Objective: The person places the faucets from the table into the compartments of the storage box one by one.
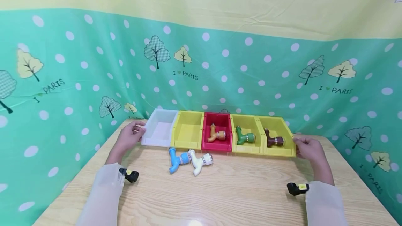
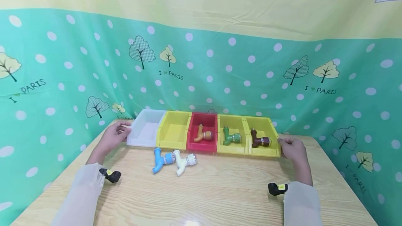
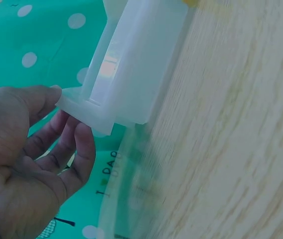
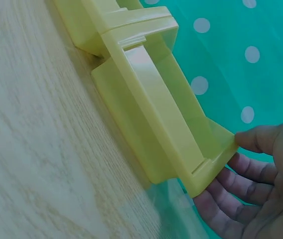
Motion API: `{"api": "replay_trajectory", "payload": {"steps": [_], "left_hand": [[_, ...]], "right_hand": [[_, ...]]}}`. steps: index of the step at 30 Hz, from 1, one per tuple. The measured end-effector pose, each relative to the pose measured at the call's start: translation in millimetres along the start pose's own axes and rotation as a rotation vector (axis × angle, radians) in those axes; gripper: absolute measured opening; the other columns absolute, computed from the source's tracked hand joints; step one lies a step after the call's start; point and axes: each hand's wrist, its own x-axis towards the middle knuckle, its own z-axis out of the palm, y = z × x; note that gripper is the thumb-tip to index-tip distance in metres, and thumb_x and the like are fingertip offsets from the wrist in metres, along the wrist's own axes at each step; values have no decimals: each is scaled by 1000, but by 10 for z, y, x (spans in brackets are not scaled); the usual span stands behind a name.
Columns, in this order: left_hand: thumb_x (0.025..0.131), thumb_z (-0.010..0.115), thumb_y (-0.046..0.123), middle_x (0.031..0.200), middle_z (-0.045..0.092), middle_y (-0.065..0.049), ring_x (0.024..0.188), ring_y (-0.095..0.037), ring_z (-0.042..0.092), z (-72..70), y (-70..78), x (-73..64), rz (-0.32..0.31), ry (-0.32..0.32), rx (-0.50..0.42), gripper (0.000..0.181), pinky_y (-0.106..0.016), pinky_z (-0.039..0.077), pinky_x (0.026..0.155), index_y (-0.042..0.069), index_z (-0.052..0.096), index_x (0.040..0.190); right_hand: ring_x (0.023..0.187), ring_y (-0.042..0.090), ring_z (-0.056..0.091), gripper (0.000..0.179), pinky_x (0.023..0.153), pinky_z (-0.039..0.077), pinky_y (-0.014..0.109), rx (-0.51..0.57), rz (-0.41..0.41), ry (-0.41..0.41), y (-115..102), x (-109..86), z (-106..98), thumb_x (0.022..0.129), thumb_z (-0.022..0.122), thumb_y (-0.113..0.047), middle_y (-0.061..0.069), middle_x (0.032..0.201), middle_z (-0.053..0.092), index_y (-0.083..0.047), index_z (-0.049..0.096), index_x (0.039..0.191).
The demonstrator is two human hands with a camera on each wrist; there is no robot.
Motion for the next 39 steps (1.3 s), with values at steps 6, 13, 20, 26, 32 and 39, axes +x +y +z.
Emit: {"api": "replay_trajectory", "payload": {"steps": [6,13,20,26,32,39], "left_hand": [[108,54,29,123,60,-22,103,-34,63,-17,58,4,8,32,56,38,-42,61,81,1,56,135],[106,57,19,112,64,-23,99,-38,63,-60,327,13,136,80,228,31,-49,56,82,-5,62,125],[106,56,20,111,66,-18,103,-36,63,55,708,10,216,-45,381,31,-52,56,86,-2,61,127],[99,67,13,109,67,-13,101,-31,65,301,942,-68,486,-122,550,23,-48,58,86,2,66,120],[94,74,12,102,67,-7,94,-27,63,521,1036,-179,675,-187,701,19,-42,56,80,6,70,111],[91,79,19,97,65,0,88,-20,57,657,1026,-311,814,-255,781,18,-35,51,73,12,70,105]], "right_hand": [[94,24,65,52,76,62,33,24,-16,-59,-4,27,-25,108,45,-32,26,120,59,13,53,133],[93,22,63,48,76,62,32,39,-6,-54,-18,25,-10,109,44,-30,23,117,59,11,53,132],[97,26,62,49,78,62,33,31,-11,-61,-2,41,-4,110,43,-32,23,117,58,10,50,134],[94,26,63,49,77,62,35,26,-16,-56,19,16,-20,110,43,-31,24,114,60,12,50,133],[94,26,63,48,77,62,34,6,-27,-44,34,21,-19,110,43,-31,24,115,59,11,52,130],[89,23,64,47,75,62,34,12,-39,-47,49,33,-10,109,45,-29,22,108,62,13,52,130]]}}
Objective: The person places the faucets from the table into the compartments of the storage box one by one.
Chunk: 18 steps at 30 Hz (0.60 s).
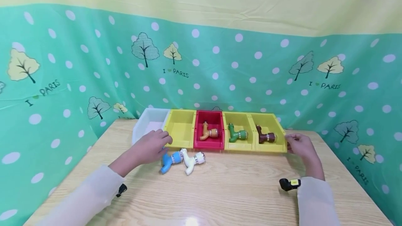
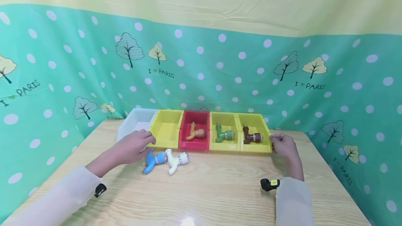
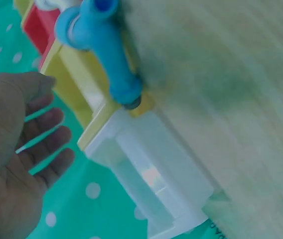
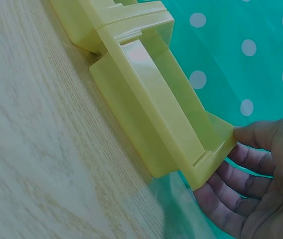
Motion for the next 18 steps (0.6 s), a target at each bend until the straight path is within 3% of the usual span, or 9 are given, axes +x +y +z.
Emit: {"api": "replay_trajectory", "payload": {"steps": [4,9,13,18], "left_hand": [[92,78,23,100,66,3,90,-16,56,78,7,-50,72,-11,-47,16,-34,51,76,17,71,105],[95,76,27,105,64,12,96,-11,55,190,-44,-131,133,-70,-152,15,-33,52,83,26,71,109],[97,73,32,109,62,13,98,-9,54,235,-58,-185,141,-140,-210,15,-33,52,85,32,72,112],[100,69,34,110,61,12,97,-10,52,255,-53,-207,151,-210,-193,17,-33,51,85,39,72,116]], "right_hand": [[90,24,64,47,75,62,34,-2,4,4,-4,-8,10,110,44,-29,22,109,62,12,53,130],[95,27,63,48,78,62,35,-17,12,15,-18,-15,29,110,43,-30,25,115,60,11,52,131],[96,28,63,48,79,62,36,-27,10,21,-22,-17,42,110,42,-31,26,117,59,11,52,131],[97,29,64,47,80,62,37,-35,0,22,-11,-20,41,111,40,-31,27,119,58,11,52,129]]}}
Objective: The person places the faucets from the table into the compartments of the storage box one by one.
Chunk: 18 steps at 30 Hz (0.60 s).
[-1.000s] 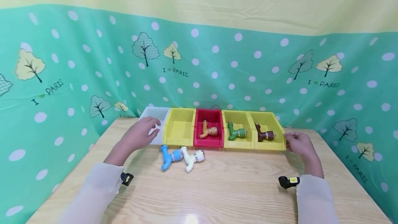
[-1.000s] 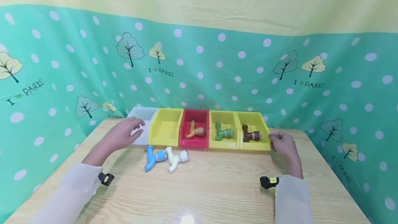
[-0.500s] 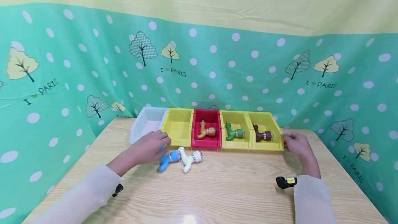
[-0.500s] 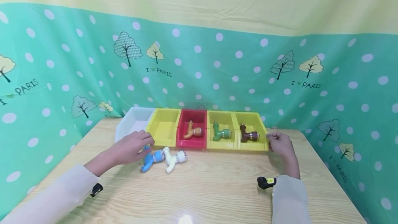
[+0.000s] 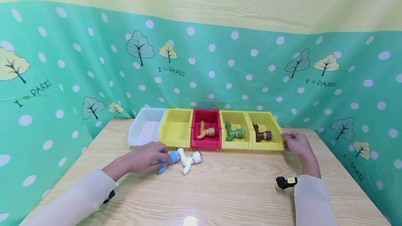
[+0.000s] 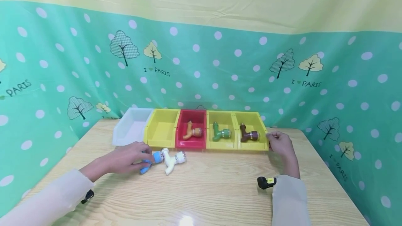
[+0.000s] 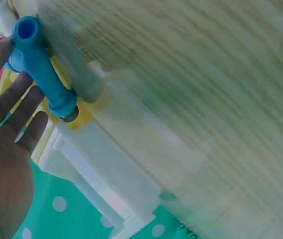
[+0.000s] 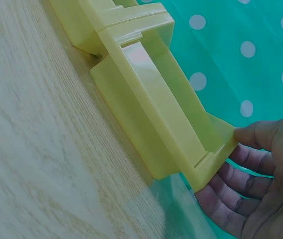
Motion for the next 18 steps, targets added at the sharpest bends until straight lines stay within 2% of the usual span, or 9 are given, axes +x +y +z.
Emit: {"api": "replay_trajectory", "payload": {"steps": [7,13,18], "left_hand": [[107,53,36,119,58,7,109,-16,49,49,29,15,64,-58,123,22,-39,48,93,41,67,123],[107,50,36,109,51,9,101,-14,44,84,38,38,85,-55,164,16,-37,43,88,40,64,116],[108,49,37,104,48,9,98,-14,42,79,49,48,100,-58,187,13,-36,40,86,39,62,111]], "right_hand": [[100,31,64,47,83,62,40,-5,-3,-2,0,-4,1,111,39,-30,29,122,56,11,51,130],[99,30,64,45,82,62,39,4,-4,-3,-8,-9,5,111,40,-29,28,120,57,10,52,129],[91,25,64,44,77,62,38,30,-14,-4,-9,2,-9,110,45,-31,24,112,60,10,54,124]]}}
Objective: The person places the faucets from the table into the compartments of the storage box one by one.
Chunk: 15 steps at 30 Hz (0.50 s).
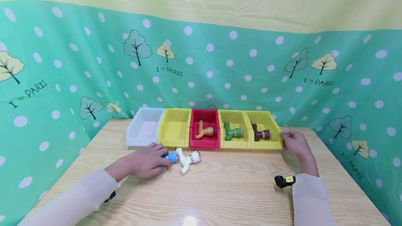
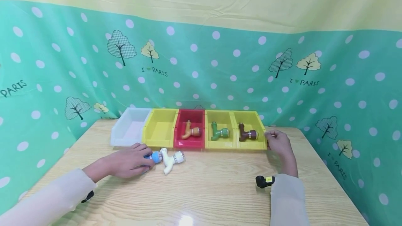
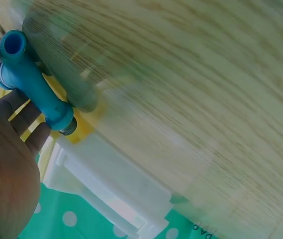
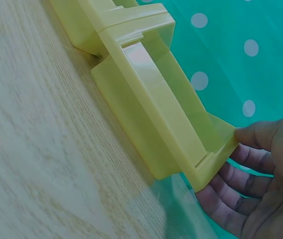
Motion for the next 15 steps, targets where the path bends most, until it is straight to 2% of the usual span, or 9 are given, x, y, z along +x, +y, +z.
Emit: {"api": "replay_trajectory", "payload": {"steps": [3,10,15], "left_hand": [[108,49,37,104,48,9,98,-14,42,-14,17,3,15,9,7,14,-36,40,85,39,62,112],[108,48,38,105,48,8,98,-14,42,-86,72,5,23,-4,-4,16,-36,40,84,38,63,114],[108,46,37,106,48,7,97,-14,42,-171,102,24,16,-26,11,16,-36,40,86,37,62,112]], "right_hand": [[87,22,65,41,71,62,37,16,14,22,5,22,-4,108,50,-31,21,107,62,8,57,120],[94,28,64,42,79,62,41,-8,9,-3,-10,-4,4,110,42,-29,26,115,59,10,53,125],[95,28,63,42,80,62,42,-6,28,6,-13,-3,5,110,42,-29,24,116,59,8,53,126]]}}
